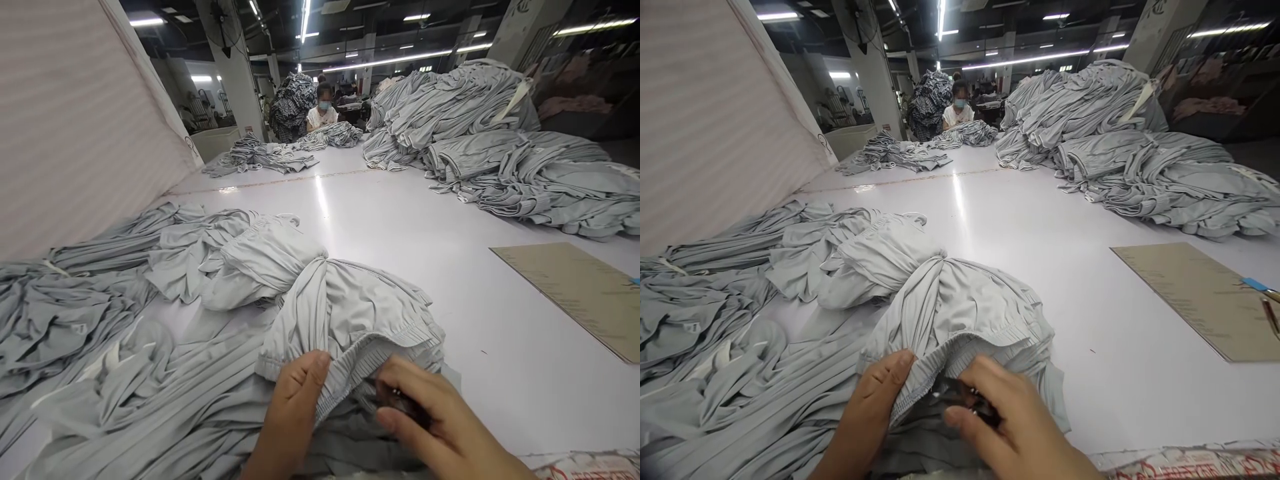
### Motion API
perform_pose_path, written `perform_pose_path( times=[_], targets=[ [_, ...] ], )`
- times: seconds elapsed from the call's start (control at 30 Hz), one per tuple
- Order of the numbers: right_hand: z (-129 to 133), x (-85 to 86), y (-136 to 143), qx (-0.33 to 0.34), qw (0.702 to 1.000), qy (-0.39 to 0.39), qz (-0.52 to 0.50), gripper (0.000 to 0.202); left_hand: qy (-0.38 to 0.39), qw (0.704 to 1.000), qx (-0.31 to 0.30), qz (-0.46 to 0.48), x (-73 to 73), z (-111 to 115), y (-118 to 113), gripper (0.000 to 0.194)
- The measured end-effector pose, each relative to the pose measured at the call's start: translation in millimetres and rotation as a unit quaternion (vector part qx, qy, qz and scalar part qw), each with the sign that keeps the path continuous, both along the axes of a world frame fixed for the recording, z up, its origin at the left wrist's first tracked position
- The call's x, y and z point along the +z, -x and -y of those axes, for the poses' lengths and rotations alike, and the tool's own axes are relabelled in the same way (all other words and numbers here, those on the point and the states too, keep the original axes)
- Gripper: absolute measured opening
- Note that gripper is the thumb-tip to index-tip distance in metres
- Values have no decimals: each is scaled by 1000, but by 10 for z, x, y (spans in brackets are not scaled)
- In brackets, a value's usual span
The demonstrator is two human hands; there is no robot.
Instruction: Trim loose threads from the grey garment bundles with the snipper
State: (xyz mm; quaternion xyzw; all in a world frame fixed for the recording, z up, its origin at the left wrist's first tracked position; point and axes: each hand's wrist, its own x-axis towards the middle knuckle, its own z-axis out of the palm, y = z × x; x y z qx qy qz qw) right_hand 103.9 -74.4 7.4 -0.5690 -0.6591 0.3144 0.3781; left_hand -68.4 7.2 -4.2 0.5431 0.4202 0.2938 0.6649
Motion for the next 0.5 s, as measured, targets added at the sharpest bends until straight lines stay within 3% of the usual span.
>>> perform_pose_path(
  times=[0.13, 0.3, 0.4, 0.5],
  targets=[
    [-24, 50, 131, 44, 997, 40, 44, 13, -65, 997, -29, -29, 127, 22, -12, 47],
    [-65, 0, 141, 51, 993, -14, 104, 25, -106, 992, -38, -58, 127, 35, -4, 48],
    [-58, -22, 106, 45, 996, -11, 77, 29, -60, 997, -22, -45, 125, 19, 1, 50],
    [-43, -37, 71, 30, 999, 2, 27, 25, 69, 997, -13, 33, 138, -7, -11, 45]
  ],
)
